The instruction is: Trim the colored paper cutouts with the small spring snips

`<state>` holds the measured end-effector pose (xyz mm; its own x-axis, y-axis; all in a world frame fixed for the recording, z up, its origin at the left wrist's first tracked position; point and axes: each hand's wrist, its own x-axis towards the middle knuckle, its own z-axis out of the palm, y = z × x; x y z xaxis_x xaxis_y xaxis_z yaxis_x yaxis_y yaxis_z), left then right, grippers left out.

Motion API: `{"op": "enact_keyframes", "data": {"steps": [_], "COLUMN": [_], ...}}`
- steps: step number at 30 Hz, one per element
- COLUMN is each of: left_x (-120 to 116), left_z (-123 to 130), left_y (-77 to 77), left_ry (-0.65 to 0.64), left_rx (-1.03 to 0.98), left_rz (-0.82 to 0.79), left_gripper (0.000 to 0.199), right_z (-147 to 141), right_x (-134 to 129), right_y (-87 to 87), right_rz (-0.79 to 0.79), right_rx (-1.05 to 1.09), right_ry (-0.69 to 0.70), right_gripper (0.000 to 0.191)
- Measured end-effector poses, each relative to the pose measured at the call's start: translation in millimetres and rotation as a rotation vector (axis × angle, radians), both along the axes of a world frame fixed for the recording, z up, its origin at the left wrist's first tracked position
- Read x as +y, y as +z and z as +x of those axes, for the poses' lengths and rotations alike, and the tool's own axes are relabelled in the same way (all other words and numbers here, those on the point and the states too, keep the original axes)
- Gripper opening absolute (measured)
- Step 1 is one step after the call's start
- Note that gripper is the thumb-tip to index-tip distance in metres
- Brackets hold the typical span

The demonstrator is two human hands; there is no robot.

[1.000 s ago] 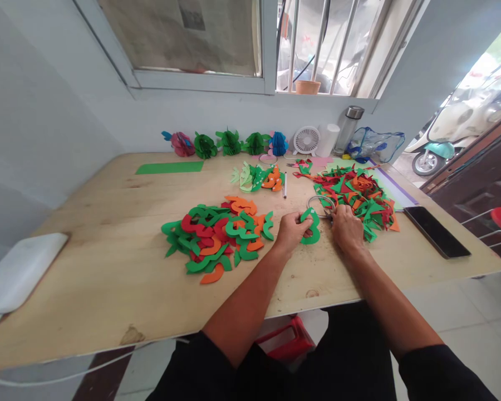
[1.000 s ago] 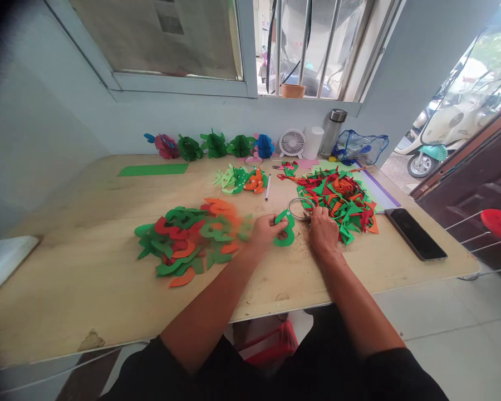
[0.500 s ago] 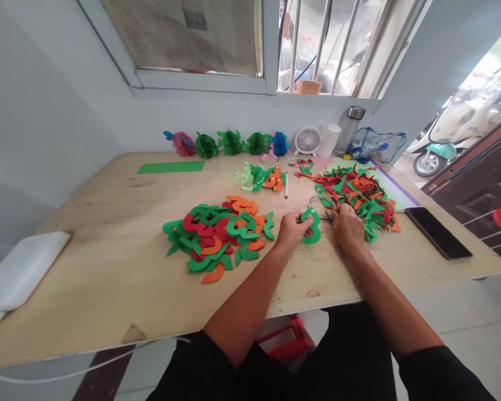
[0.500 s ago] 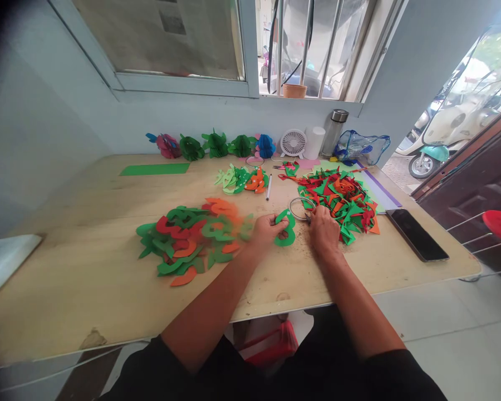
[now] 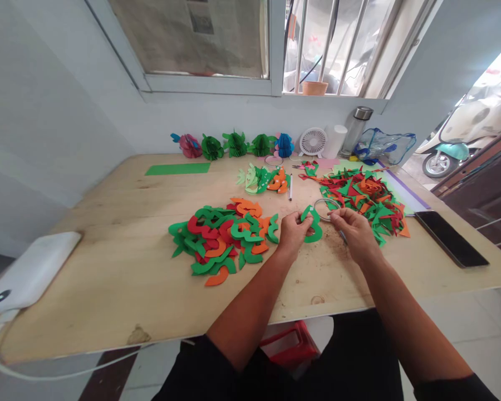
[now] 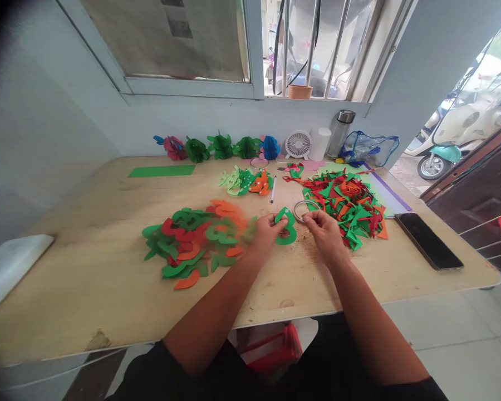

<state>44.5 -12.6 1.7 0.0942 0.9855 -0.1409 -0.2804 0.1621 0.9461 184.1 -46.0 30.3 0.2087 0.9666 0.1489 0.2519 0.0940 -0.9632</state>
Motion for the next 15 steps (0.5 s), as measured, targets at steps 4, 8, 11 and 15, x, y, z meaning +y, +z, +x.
{"op": "enact_keyframes", "data": {"steps": [4,8,11,15], "left_x": [1,2,2,1], "left_z": [-2,-2,-2,-1], "left_y": [4.7,7.0,6.9,5.8], "left_ry": [0.035,0.053,0.065,0.061], "left_rx": [-0.033,-0.061,-0.07,-0.08], "left_rz": [-0.042,-0.071,-0.062,-0.043], "left_gripper": [0.006,0.006,0.009,0.019], "right_z": [-17,-22,-23,-24], "right_x": [0,3,3,2], "right_y": [-12.1,-20.6,-21.5,-21.7], "right_rz": [-0.023,-0.04,-0.053,-0.034], "right_rx": [0.041,0.024,-0.051,-0.118], "right_ry": [0.034,0.076,0.042,0.011], "right_gripper": [0.03,0.028,0.026,0.024]}}
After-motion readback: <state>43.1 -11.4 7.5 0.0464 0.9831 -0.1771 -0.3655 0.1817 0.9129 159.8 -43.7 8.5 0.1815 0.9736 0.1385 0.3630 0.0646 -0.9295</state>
